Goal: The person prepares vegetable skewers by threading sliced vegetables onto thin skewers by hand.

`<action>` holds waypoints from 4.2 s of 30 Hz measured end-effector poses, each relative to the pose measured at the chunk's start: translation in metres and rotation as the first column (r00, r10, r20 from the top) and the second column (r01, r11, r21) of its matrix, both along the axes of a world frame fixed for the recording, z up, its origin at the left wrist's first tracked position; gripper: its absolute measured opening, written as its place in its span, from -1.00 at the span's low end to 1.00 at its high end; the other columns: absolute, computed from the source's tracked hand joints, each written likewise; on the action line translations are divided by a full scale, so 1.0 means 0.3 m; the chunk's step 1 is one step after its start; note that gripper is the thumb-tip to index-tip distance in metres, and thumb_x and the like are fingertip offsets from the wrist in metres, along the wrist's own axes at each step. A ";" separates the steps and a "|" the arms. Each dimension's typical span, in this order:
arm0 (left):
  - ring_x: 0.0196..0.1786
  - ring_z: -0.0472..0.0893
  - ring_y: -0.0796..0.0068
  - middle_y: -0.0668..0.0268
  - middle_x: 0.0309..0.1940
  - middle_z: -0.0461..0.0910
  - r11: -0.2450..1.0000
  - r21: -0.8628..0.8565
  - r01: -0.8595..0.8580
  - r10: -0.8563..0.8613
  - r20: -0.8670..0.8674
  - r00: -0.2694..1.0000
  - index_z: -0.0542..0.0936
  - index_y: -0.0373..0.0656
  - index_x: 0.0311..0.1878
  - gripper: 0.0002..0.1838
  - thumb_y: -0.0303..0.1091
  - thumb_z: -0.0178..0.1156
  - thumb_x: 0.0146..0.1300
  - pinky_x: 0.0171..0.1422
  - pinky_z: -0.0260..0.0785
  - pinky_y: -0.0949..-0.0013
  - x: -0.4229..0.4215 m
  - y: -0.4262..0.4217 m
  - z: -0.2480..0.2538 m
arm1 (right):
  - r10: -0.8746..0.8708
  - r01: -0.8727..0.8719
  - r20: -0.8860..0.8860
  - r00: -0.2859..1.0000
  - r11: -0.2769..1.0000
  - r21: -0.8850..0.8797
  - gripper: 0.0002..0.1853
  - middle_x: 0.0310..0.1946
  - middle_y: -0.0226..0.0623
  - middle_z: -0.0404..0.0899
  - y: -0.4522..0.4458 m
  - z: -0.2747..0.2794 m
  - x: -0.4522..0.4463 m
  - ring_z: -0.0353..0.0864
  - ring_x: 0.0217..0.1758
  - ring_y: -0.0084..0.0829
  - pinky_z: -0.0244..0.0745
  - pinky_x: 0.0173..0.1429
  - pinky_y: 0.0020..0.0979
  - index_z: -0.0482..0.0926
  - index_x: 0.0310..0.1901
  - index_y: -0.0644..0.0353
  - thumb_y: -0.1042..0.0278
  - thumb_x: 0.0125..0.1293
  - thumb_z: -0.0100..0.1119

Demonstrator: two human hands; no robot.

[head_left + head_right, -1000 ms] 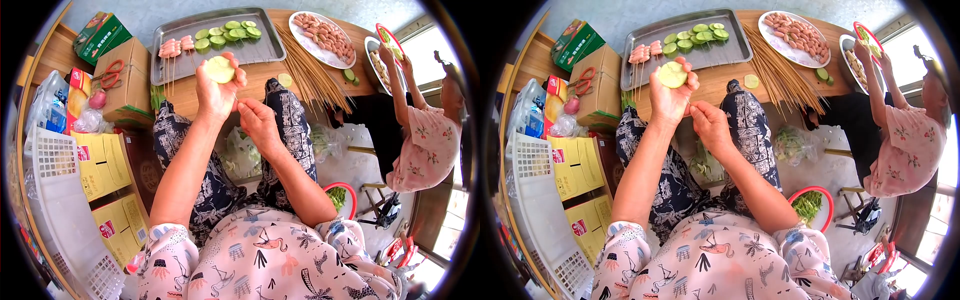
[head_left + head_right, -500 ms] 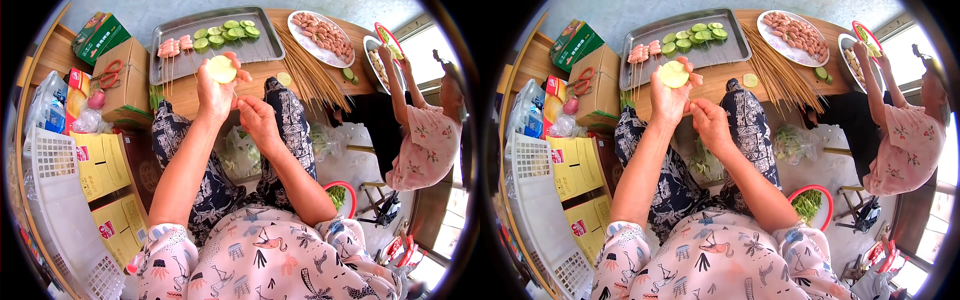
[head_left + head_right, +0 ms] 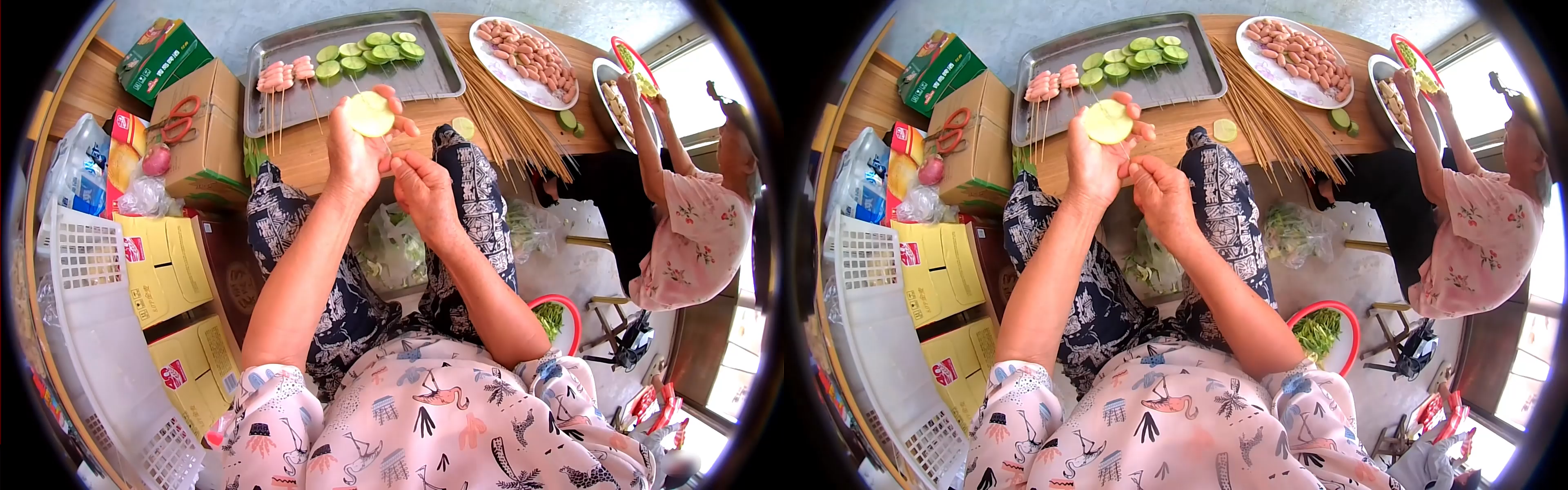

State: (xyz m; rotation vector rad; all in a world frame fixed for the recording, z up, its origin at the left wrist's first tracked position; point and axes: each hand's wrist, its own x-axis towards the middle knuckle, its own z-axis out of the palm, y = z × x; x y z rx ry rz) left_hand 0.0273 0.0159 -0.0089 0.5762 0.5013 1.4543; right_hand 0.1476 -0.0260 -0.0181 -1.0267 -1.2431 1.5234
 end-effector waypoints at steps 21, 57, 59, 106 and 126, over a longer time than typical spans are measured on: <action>-0.18 0.58 0.32 0.18 -0.14 0.57 0.983 -0.136 -0.122 0.117 -0.045 0.992 0.42 -0.23 0.14 -0.44 0.08 -0.23 0.44 0.08 0.42 0.18 -0.022 0.043 -0.038 | -0.152 0.160 -0.118 0.981 0.985 0.062 -0.79 -0.57 -0.51 0.46 0.312 0.106 0.388 0.27 -0.61 -0.74 0.14 -0.53 -0.69 0.58 -0.11 0.24 0.35 0.46 -0.06; -0.27 0.54 0.44 0.26 -0.21 0.56 0.971 -0.205 -0.120 0.088 -0.157 0.984 0.47 -0.21 0.06 -0.61 -0.08 -0.07 0.43 -0.03 0.43 0.29 -0.021 0.051 -0.050 | -0.251 -0.257 0.937 0.244 0.914 0.312 -0.61 -0.13 -0.09 0.47 0.512 -0.328 0.413 0.60 -0.13 -0.09 0.50 -0.09 -0.14 0.59 -0.18 0.17 0.07 0.05 0.32; -0.27 0.54 0.45 0.26 -0.20 0.56 0.971 -0.205 -0.126 0.092 -0.167 0.982 0.47 -0.21 0.06 -0.60 -0.07 -0.07 0.43 -0.03 0.43 0.29 -0.023 0.051 -0.053 | -0.293 -0.267 0.931 0.219 0.899 0.346 -0.68 -0.25 -0.09 0.53 0.504 -0.320 0.413 0.62 -0.22 -0.08 0.50 -0.14 -0.12 0.60 -0.28 0.19 0.07 0.13 0.22; -0.37 0.54 0.57 0.32 -0.28 0.59 0.921 -0.186 -0.343 0.336 -0.070 0.939 0.52 -0.23 -0.03 -0.81 -0.46 0.07 0.31 -0.30 0.44 0.51 -0.157 0.021 0.015 | 0.307 -0.284 0.154 0.939 0.946 -0.156 -0.74 -0.77 -0.60 0.26 -0.054 0.189 0.149 0.17 -0.74 -0.79 0.01 -0.65 -0.69 0.54 0.01 0.26 0.37 0.47 -0.10; -0.31 0.55 0.56 0.35 -0.19 0.59 0.935 -0.183 -0.303 0.252 -0.259 0.933 0.52 -0.14 0.09 -0.73 -0.42 0.08 0.34 -0.39 0.42 0.47 -0.188 0.022 0.017 | 0.290 -0.267 0.171 0.941 0.952 -0.148 -0.73 -0.76 -0.62 0.24 -0.048 0.148 0.141 0.11 -0.74 -0.78 0.00 -0.62 -0.68 0.54 0.01 0.30 0.36 0.46 -0.09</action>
